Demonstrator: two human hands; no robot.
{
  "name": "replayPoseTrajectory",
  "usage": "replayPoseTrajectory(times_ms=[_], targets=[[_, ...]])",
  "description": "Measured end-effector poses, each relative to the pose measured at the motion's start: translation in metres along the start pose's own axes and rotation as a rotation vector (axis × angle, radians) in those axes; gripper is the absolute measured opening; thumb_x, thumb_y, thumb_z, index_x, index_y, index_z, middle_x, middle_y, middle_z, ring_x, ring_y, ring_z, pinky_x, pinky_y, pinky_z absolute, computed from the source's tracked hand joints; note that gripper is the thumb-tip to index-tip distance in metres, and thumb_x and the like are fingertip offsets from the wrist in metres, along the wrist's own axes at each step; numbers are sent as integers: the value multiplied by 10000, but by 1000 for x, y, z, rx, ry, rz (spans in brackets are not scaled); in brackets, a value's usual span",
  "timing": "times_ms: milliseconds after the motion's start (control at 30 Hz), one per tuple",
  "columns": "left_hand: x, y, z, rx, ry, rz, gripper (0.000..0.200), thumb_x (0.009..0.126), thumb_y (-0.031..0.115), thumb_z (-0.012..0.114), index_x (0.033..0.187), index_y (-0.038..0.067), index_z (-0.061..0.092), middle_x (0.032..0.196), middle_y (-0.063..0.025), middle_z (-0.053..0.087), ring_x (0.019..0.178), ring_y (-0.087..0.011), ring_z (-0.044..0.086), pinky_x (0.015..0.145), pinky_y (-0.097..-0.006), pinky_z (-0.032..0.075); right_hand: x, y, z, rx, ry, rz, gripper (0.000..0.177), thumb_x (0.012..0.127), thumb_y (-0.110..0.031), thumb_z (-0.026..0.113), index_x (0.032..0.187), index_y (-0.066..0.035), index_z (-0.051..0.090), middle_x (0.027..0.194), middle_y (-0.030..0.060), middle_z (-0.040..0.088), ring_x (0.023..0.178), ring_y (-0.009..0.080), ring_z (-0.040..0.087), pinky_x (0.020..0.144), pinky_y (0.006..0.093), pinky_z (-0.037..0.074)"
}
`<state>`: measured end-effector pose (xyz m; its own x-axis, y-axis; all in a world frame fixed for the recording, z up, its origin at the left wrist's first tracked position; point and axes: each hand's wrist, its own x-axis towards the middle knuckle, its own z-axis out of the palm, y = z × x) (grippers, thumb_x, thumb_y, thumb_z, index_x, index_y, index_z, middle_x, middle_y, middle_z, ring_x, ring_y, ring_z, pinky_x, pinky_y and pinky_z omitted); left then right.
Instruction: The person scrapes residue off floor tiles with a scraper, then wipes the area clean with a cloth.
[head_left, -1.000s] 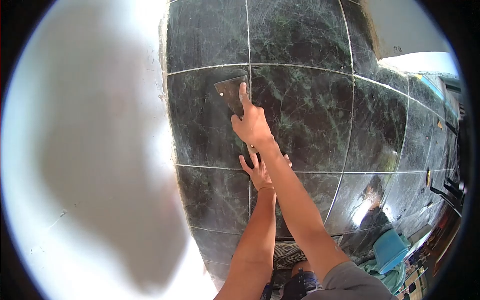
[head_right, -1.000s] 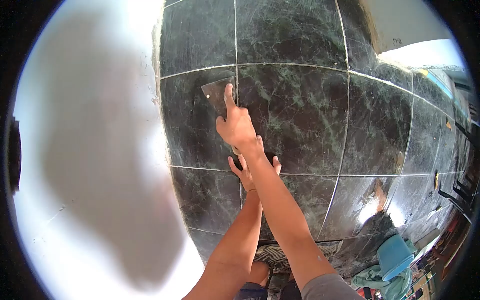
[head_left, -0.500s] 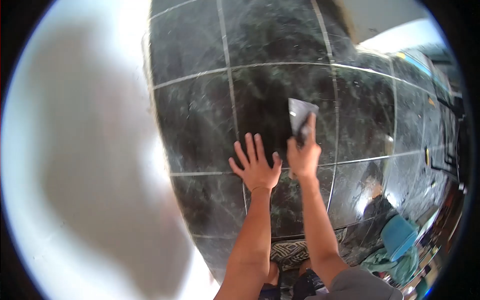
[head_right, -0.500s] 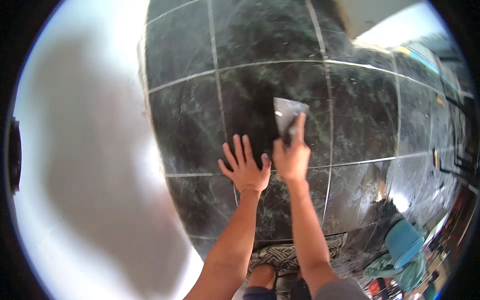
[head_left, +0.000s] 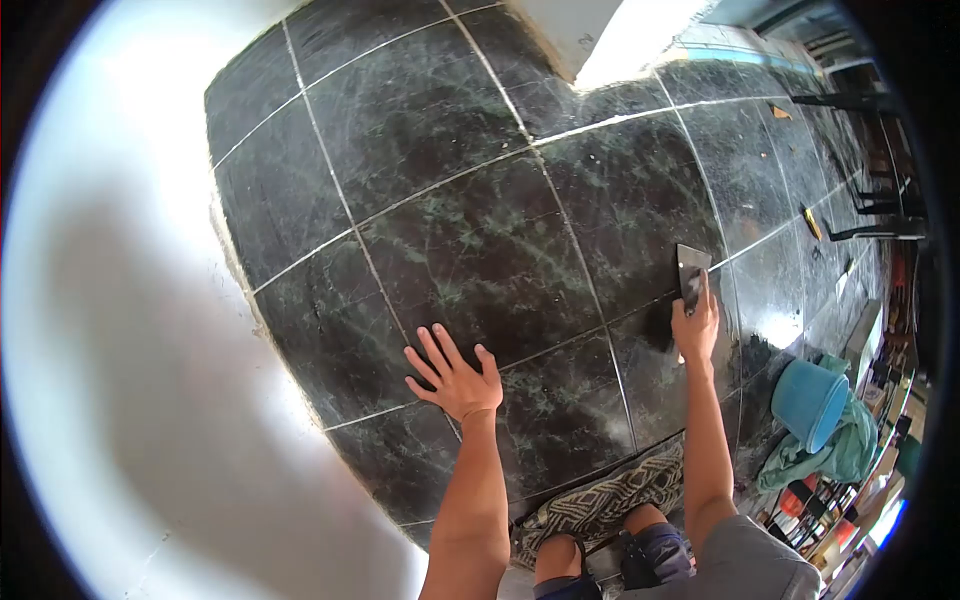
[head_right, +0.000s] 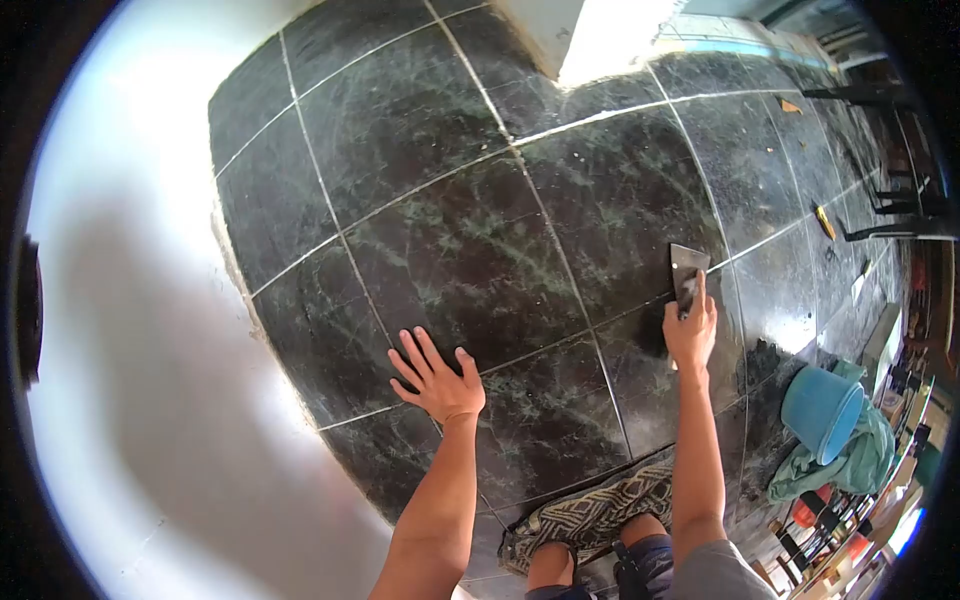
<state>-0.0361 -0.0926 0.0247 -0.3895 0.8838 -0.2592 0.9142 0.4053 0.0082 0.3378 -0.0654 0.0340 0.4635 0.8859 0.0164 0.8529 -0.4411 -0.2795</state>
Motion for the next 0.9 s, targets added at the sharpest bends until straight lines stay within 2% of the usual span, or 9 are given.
replayPoseTrajectory(times_ms=[33, 100, 167, 200, 233, 300, 667, 767, 900], targets=[[0, 0, 0, 3, 0, 2, 748, 1051, 469, 413, 1699, 172, 187, 1779, -36, 92, 1629, -361, 42, 1224, -694, 88, 1, -8, -2, 31, -27, 64, 741, 875, -161, 663, 1582, -91, 450, 1033, 206, 624, 975, 424, 609, 890, 529, 489], [1, 1, -1, 8, 0, -4, 747, 1050, 463, 416, 1699, 171, 186, 1779, -38, 95, 1629, -362, 45, 1225, -693, 86, 4, -25, 4, 62, 34, 59, 732, 884, -174, 676, 1577, -96, 455, 1046, 205, 621, 985, 417, 609, 880, 523, 495], [0, 2, -2, 13, 0, -9, 749, 1049, 459, 414, 1697, 160, 187, 1776, -53, 113, 1629, -367, 50, 1222, -694, 85, 11, -45, 22, 21, 205, -101, 709, 912, -197, 687, 1575, -103, 456, 1038, 199, 615, 978, 416, 606, 880, 526, 497], [0, 1, 0, 18, 16, -3, 749, 1049, 461, 411, 1697, 156, 190, 1774, -56, 119, 1629, -368, 53, 1220, -696, 88, 12, -65, 25, -25, 188, -73, 687, 940, -248, 689, 1573, -113, 460, 1070, 176, 601, 1002, 397, 602, 871, 540, 491], [0, 1, 2, 20, 33, 6, 749, 1048, 462, 409, 1696, 152, 193, 1773, -59, 125, 1628, -370, 56, 1219, -698, 91, 10, -75, 32, -147, 164, -81, 686, 971, -315, 672, 1591, -132, 444, 1113, 143, 577, 1036, 353, 580, 861, 531, 464], [1, 3, 4, 24, 62, 13, 753, 1037, 457, 409, 1691, 140, 209, 1771, -66, 137, 1627, -376, 68, 1208, -711, 123, 10, -77, 37, -170, 117, -30, 684, 993, -371, 653, 1602, -144, 437, 1145, 116, 552, 1052, 318, 555, 849, 498, 432], [0, 10, -7, 69, 21, -37, 734, 1038, 467, 378, 1680, 138, 245, 1768, -56, 146, 1627, -352, 87, 1223, -697, 151, 15, -79, 34, -231, -18, -23, 685, 1035, -382, 593, 1618, -98, 373, 1149, 116, 549, 1067, 316, 534, 818, 521, 404], [0, 11, -8, 47, 19, -48, 775, 994, 444, 461, 1675, 134, 261, 1763, -59, 162, 1626, -361, 79, 1236, -686, 134, 15, -78, 34, -227, -70, 1, 688, 1039, -388, 582, 1624, -101, 360, 1159, 112, 546, 1075, 311, 531, 822, 515, 398], [0, 11, -12, 54, -1, -43, 734, 1033, 448, 389, 1679, 130, 244, 1766, -60, 151, 1628, -353, 81, 1231, -689, 147, 14, -78, 34, -219, -95, 15, 686, 1043, -397, 570, 1626, -106, 355, 1178, 112, 541, 1090, 312, 526, 840, 522, 396]])
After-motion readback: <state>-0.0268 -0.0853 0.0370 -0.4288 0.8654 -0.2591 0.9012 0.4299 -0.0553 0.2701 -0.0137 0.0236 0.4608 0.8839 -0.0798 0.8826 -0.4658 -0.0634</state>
